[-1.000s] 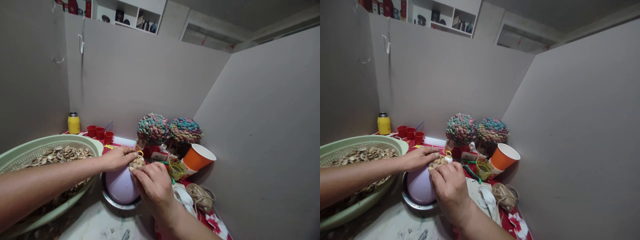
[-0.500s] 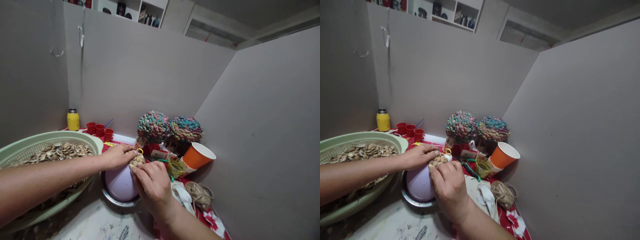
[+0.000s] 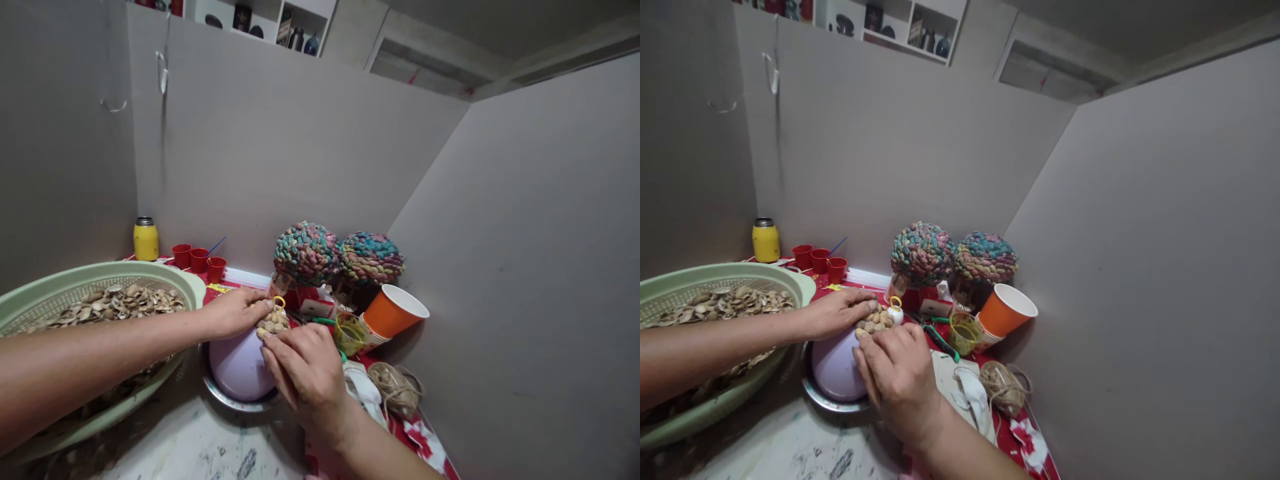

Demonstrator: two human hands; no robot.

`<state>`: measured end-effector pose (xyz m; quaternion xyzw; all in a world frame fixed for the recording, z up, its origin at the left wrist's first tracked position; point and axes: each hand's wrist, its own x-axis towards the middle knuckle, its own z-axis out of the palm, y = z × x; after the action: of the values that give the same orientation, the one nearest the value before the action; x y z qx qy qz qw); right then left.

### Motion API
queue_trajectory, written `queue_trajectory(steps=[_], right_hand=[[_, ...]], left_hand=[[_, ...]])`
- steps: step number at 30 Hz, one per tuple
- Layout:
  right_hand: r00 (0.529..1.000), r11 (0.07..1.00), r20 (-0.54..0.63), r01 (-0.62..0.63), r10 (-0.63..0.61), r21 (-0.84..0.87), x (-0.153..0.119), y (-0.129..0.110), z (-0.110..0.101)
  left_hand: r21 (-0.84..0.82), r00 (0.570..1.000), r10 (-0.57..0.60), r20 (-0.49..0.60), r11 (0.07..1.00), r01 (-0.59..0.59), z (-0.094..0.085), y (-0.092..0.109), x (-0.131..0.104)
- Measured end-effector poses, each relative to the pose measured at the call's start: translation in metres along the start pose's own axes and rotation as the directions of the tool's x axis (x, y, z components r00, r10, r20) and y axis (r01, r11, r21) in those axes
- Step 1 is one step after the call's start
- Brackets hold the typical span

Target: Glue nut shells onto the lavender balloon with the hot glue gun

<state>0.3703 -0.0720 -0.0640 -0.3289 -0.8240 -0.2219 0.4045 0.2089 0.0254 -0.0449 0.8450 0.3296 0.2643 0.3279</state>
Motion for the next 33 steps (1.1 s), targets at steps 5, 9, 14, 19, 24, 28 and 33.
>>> queue_trajectory(steps=[5, 9, 14, 19, 24, 28, 33], right_hand=[[1.000, 1.000, -0.014, 0.026, -0.026, 0.011, -0.013, -0.004, -0.006], [0.999, 0.999, 0.038, 0.033, -0.034, 0.016, -0.023, -0.008, -0.004], [0.998, 1.000, 0.066, 0.012, -0.012, 0.008, -0.023, -0.007, 0.000], [0.998, 1.000, 0.064, 0.000, 0.000, 0.003, -0.022, -0.006, 0.003], [0.997, 1.000, 0.066, -0.025, 0.025, 0.009, -0.022, -0.006, 0.003], [0.995, 0.993, 0.082, -0.071, 0.064, 0.093, -0.020, -0.006, 0.001], [0.987, 0.953, 0.069, -0.160, 0.147, 0.258, -0.022, -0.006, -0.007]], left_hand=[[0.010, 1.000, -0.010, -0.012, 1.000, 0.010, 0.000, -0.001, 0.000], [0.007, 1.000, -0.010, -0.009, 1.000, 0.010, 0.000, -0.001, 0.000], [-0.001, 1.000, -0.013, -0.007, 1.000, 0.013, 0.000, -0.001, 0.000], [-0.002, 1.000, -0.012, -0.010, 1.000, 0.012, 0.001, -0.002, -0.001], [0.005, 1.000, -0.015, -0.016, 1.000, 0.015, 0.001, -0.002, -0.001], [0.008, 1.000, -0.003, -0.010, 1.000, 0.003, 0.000, 0.000, -0.002], [0.017, 1.000, 0.001, -0.019, 1.000, 0.000, -0.002, 0.003, -0.004]])
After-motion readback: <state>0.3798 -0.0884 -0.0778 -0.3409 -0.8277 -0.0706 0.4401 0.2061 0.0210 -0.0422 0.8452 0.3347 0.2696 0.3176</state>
